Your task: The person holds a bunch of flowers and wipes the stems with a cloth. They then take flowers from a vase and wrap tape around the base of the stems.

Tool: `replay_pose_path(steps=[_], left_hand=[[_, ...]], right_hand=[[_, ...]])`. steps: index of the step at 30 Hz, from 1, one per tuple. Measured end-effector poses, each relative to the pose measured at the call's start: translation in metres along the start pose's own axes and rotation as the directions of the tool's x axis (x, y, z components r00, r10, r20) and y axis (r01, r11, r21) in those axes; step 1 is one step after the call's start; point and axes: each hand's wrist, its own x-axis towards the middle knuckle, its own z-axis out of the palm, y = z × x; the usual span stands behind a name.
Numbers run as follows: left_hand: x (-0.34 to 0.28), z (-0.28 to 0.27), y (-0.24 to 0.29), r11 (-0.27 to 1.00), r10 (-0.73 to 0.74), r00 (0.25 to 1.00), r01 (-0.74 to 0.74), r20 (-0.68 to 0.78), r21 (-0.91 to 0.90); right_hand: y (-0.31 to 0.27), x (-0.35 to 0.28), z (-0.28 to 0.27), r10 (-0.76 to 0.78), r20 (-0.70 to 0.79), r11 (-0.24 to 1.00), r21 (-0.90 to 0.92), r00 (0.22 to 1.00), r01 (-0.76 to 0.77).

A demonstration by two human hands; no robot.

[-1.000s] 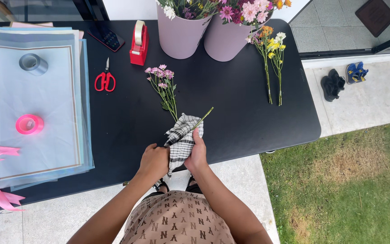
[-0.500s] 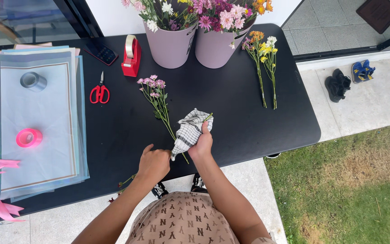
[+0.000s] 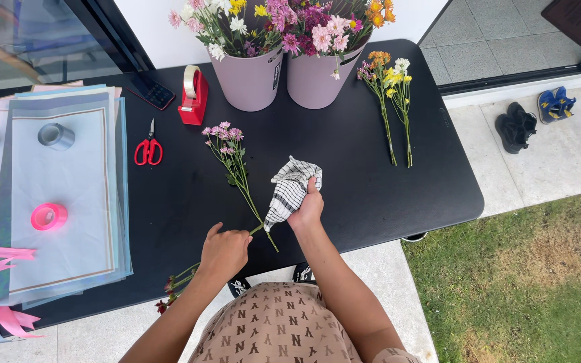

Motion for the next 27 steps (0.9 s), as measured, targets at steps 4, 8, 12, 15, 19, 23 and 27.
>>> replay_pose_path(steps=[4, 8, 12, 15, 19, 23, 27], left_hand=[[0.003, -0.003, 0.003, 1.0, -0.007, 1.0, 0.007, 0.0, 0.03], [0.004, -0.005, 0.001, 0.999, -0.027, 1.0, 0.027, 0.003, 0.04], [0.002, -0.007, 0.004, 0.999, -0.024, 0.999, 0.023, 0.027, 0.039], [0.003, -0.009, 0.006, 0.998, -0.031, 0.999, 0.029, 0.03, 0.049], [0.002, -0.005, -0.001, 0.997, -0.033, 0.999, 0.03, 0.028, 0.076], [-0.001, -0.009, 0.001, 0.995, -0.055, 0.995, 0.048, 0.084, 0.085], [0.001, -0.009, -0.001, 0.992, -0.06, 0.992, 0.047, 0.109, 0.12]], right_hand=[[-0.004, -0.001, 0.012, 0.038, 0.023, 0.999, 0.012, 0.999, -0.039], [-0.015, 0.011, 0.012, 0.037, 0.006, 0.999, 0.035, 0.999, -0.037], [-0.02, 0.019, 0.005, 0.058, 0.012, 0.998, 0.024, 0.998, -0.058], [-0.022, 0.021, 0.007, 0.07, 0.016, 0.997, 0.019, 0.997, -0.07], [-0.026, 0.035, 0.001, 0.067, 0.025, 0.997, 0.035, 0.997, -0.068], [-0.028, 0.047, -0.013, 0.011, -0.005, 1.0, 0.004, 1.0, -0.011], [-0.042, 0.054, -0.02, -0.104, -0.023, 0.992, -0.067, 0.994, 0.102]])
